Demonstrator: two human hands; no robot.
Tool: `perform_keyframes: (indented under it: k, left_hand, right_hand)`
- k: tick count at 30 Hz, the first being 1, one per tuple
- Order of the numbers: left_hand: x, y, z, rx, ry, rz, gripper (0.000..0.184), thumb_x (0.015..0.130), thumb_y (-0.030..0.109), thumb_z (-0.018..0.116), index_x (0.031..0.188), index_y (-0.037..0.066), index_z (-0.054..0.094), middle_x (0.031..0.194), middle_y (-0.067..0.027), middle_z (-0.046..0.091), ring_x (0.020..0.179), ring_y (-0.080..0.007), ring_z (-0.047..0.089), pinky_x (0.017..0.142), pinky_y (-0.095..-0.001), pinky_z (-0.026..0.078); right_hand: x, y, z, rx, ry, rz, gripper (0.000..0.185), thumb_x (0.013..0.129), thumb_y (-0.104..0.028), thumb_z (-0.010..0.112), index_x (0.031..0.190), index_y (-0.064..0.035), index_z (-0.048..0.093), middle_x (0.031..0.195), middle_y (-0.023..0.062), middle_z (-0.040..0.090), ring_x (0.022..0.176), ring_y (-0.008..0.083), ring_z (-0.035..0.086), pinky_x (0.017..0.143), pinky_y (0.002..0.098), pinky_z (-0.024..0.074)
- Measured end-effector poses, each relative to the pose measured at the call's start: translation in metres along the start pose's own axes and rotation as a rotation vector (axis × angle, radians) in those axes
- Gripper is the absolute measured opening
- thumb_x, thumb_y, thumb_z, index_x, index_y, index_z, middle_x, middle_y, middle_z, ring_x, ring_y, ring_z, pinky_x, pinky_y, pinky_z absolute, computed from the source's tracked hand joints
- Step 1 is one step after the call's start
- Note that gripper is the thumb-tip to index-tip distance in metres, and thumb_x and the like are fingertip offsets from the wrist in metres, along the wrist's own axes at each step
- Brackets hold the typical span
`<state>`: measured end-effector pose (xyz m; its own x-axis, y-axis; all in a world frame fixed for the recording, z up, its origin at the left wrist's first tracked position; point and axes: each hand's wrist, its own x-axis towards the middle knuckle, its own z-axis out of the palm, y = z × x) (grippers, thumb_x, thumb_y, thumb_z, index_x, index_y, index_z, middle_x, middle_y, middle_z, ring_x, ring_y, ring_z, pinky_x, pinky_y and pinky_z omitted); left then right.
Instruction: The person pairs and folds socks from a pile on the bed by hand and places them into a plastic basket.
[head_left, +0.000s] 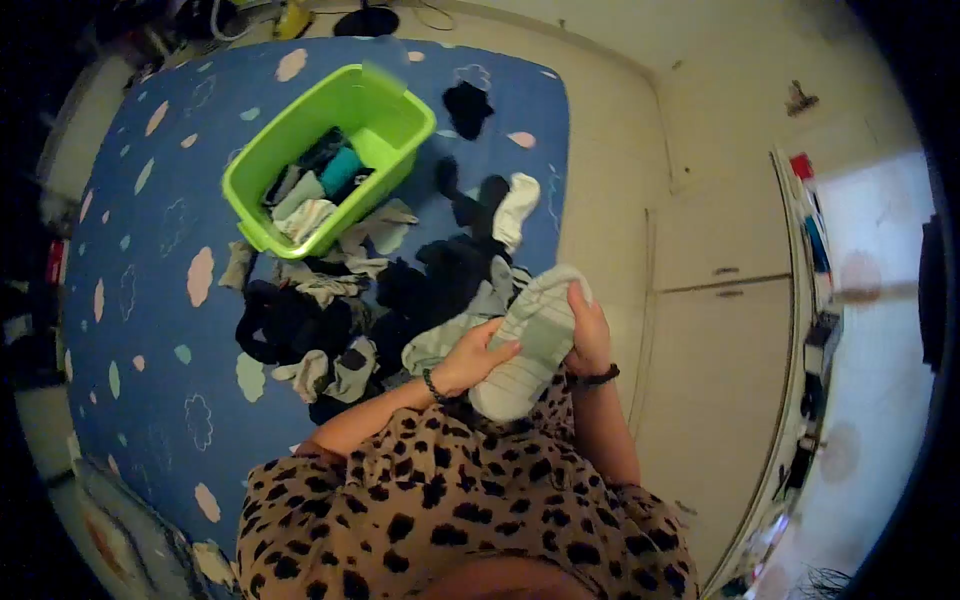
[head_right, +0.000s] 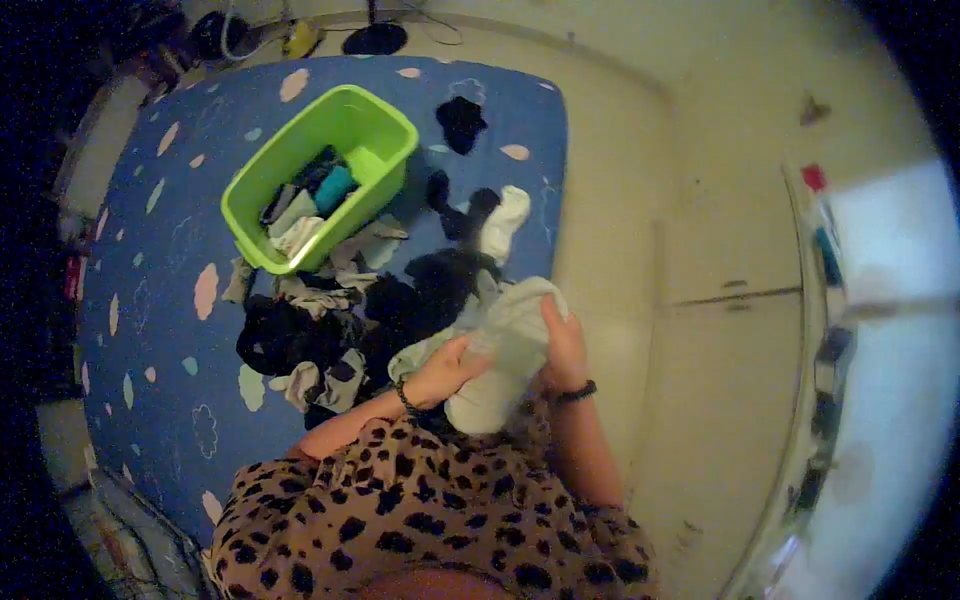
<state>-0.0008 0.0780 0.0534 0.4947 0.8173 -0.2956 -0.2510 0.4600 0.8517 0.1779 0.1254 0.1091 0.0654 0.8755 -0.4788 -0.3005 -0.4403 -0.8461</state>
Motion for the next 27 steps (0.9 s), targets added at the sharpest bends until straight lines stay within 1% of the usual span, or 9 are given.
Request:
perform_keyframes:
  k: [5, 9, 11, 12, 14, 16, 20, 25, 27]
  left_hand:
    - [-0.022, -0.007, 0.021, 0.138, -0.345, -0.151, 0.033, 0.092, 0.015, 0.060, 0.121, 0.000, 0.056, 0.112, -0.0050, 0.063, 0.096, -0.0108, 0.059, 0.082, -0.0265, 0.049]
    - [-0.028, -0.053, 0.044, 0.046, -0.335, -0.168, 0.034, 0.094, 0.016, 0.056, 0.126, 0.003, 0.053, 0.113, -0.0067, 0.064, 0.100, -0.0129, 0.059, 0.081, -0.0297, 0.051]
    - [-0.031, -0.061, 0.059, -0.516, -0.191, -0.411, 0.037, 0.097, 0.019, 0.051, 0.132, 0.007, 0.049, 0.113, -0.0087, 0.064, 0.104, -0.0165, 0.059, 0.077, -0.0333, 0.053]
    - [-0.029, -0.064, 0.063, -0.401, -0.126, -0.474, 0.036, 0.101, 0.028, 0.045, 0.128, 0.004, 0.044, 0.102, -0.0089, 0.064, 0.071, -0.0141, 0.061, 0.067, -0.0299, 0.053]
    - [-0.017, -0.100, 0.051, -0.301, -0.203, -0.431, 0.032, 0.101, 0.029, 0.045, 0.120, 0.003, 0.046, 0.095, -0.0084, 0.063, 0.064, -0.0123, 0.056, 0.064, -0.0296, 0.052]
    - [-0.016, -0.104, 0.055, -0.218, -0.180, -0.321, 0.028, 0.100, 0.031, 0.045, 0.100, 0.003, 0.049, 0.079, -0.0057, 0.058, 0.052, -0.0088, 0.044, 0.058, -0.0289, 0.050]
    - [-0.024, -0.099, 0.069, -0.281, -0.072, -0.356, 0.024, 0.098, 0.025, 0.051, 0.102, 0.002, 0.050, 0.076, -0.0040, 0.056, 0.053, -0.0085, 0.047, 0.060, -0.0289, 0.052]
    - [-0.034, -0.104, 0.059, 0.080, -0.166, -0.210, 0.019, 0.092, 0.010, 0.059, 0.106, 0.000, 0.052, 0.076, -0.0019, 0.056, 0.058, -0.0071, 0.052, 0.064, -0.0272, 0.055]
    - [-0.035, -0.110, 0.056, 0.110, -0.169, -0.191, 0.018, 0.092, 0.009, 0.059, 0.106, -0.001, 0.052, 0.078, -0.0025, 0.058, 0.058, -0.0070, 0.052, 0.062, -0.0268, 0.054]
  right_hand:
    - [-0.014, 0.004, -0.042, -0.025, 0.003, -0.045, 0.031, 0.097, -0.026, 0.052, 0.111, 0.0007, 0.059, 0.104, 0.0092, 0.066, 0.091, 0.0195, 0.064, 0.079, 0.0329, 0.0520]
    - [-0.007, 0.025, -0.093, -0.232, 0.192, -0.074, 0.034, 0.091, -0.029, 0.062, 0.104, 0.0025, 0.065, 0.097, 0.0087, 0.068, 0.084, 0.0169, 0.065, 0.073, 0.0309, 0.0508]
    - [-0.001, 0.045, -0.120, -0.306, 0.275, -0.093, 0.035, 0.090, -0.030, 0.063, 0.101, 0.0031, 0.066, 0.095, 0.0088, 0.068, 0.083, 0.0165, 0.065, 0.072, 0.0310, 0.0505]
    - [0.006, 0.061, -0.135, -0.321, 0.300, -0.115, 0.037, 0.089, -0.031, 0.064, 0.099, 0.0047, 0.066, 0.095, 0.0107, 0.069, 0.083, 0.0176, 0.065, 0.072, 0.0318, 0.0501]
    - [0.019, 0.098, -0.169, -0.328, 0.328, -0.137, 0.040, 0.088, -0.033, 0.064, 0.098, 0.0062, 0.066, 0.094, 0.0125, 0.069, 0.083, 0.0188, 0.065, 0.073, 0.0327, 0.0497]
    - [0.036, 0.120, -0.191, -0.669, 0.417, -0.226, 0.050, 0.086, -0.041, 0.064, 0.098, 0.0078, 0.065, 0.094, 0.0197, 0.069, 0.087, 0.0269, 0.065, 0.077, 0.0364, 0.0486]
    - [0.030, 0.114, -0.191, -0.498, 0.333, -0.206, 0.040, 0.088, -0.029, 0.066, 0.105, 0.0070, 0.063, 0.098, 0.0119, 0.067, 0.086, 0.0195, 0.061, 0.077, 0.0332, 0.0475]
    - [0.042, 0.124, -0.179, -1.158, 0.495, -0.440, 0.049, 0.086, -0.040, 0.060, 0.103, 0.0066, 0.064, 0.103, 0.0254, 0.065, 0.095, 0.0387, 0.061, 0.084, 0.0420, 0.0467]
    - [0.041, 0.121, -0.175, -1.147, 0.481, -0.409, 0.050, 0.087, -0.040, 0.058, 0.103, 0.0066, 0.064, 0.104, 0.0271, 0.063, 0.098, 0.0413, 0.059, 0.086, 0.0441, 0.0459]
